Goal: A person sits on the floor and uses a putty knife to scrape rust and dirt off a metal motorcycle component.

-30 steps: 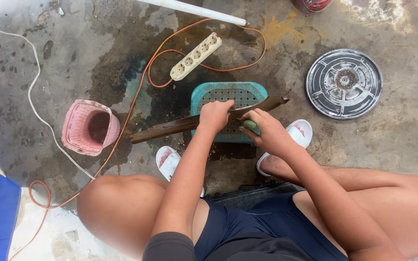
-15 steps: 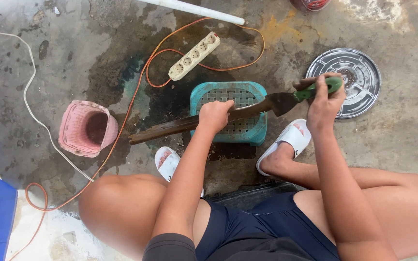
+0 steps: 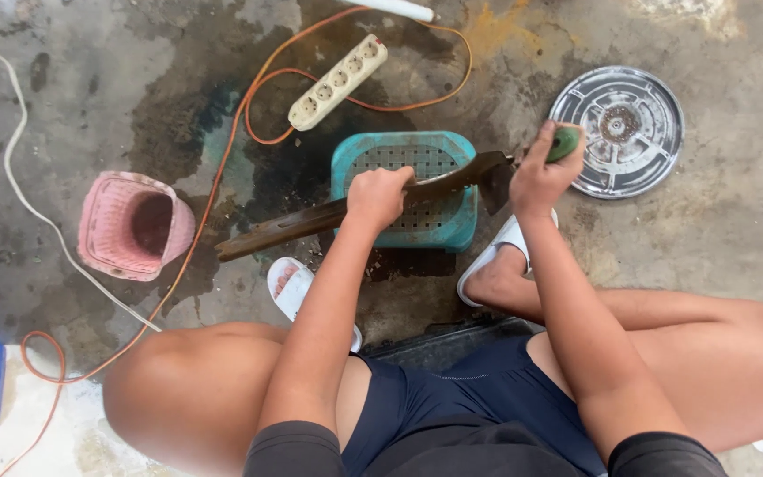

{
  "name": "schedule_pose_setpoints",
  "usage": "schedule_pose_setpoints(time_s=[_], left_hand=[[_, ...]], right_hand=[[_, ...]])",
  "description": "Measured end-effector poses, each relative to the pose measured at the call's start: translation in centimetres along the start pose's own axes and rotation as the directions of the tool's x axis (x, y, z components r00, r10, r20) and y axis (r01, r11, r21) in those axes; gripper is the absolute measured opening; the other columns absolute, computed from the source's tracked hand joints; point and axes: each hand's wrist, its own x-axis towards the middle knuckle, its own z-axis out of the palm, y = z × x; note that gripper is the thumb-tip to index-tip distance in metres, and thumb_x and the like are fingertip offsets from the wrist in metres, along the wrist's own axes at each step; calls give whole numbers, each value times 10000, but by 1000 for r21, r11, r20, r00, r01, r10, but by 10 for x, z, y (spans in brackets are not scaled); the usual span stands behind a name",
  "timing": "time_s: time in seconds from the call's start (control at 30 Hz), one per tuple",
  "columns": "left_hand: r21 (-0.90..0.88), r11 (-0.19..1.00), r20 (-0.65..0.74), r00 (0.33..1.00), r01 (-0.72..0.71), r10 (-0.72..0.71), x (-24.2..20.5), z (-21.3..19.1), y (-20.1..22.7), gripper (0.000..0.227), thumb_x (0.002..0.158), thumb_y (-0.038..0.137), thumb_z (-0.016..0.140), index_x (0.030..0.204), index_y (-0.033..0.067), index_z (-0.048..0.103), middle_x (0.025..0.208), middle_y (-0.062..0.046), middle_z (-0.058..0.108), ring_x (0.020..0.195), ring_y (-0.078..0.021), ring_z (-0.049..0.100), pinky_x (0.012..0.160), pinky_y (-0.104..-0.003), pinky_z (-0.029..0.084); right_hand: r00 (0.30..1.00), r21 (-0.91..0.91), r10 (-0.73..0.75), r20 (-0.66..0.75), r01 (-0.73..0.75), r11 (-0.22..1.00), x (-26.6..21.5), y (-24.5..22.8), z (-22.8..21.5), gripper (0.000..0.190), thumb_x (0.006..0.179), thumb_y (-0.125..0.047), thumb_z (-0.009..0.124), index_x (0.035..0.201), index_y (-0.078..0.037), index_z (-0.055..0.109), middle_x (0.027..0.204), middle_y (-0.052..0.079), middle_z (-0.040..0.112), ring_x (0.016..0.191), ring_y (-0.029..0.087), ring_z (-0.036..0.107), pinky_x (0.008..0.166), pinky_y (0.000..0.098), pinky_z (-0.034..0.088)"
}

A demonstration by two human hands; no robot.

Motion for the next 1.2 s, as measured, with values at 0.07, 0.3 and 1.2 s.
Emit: schedule_pose_setpoints(time_s=[0.07, 0.3, 1.2], left_hand=[[17, 1000, -3, 1000, 3, -3, 4, 3, 0, 240, 962, 157, 703, 1197, 148, 652, 865, -174, 756, 786, -376, 769, 687, -509, 639], [50, 997, -265, 963, 64, -49, -9, 23, 4, 157, 800, 134, 693, 943, 178, 646, 772, -114, 739, 678, -389, 688, 640, -484, 533], [-42, 996, -245, 966, 75, -83, -2, 16, 2, 197, 766, 103, 698, 942, 190, 699, 830, -120, 737, 731, -393, 681, 682, -491, 534]], right_hand=[[1000, 5, -13, 28, 13, 1000, 10, -7, 1, 198, 1093, -122, 589, 925, -18, 576, 583, 138, 598, 465, 178, 630, 454, 276, 484], [973, 145, 124, 194, -154, 977, -11, -18, 3, 164, 1100, -121, 574, 1006, -85, 444, 745, 23, 537, 581, 99, 481, 531, 247, 426], [964, 107, -70, 258, 43, 993, 12, -24, 7, 132, 1113, -74, 593, 1049, -68, 477, 768, 32, 533, 600, 119, 484, 548, 265, 409]])
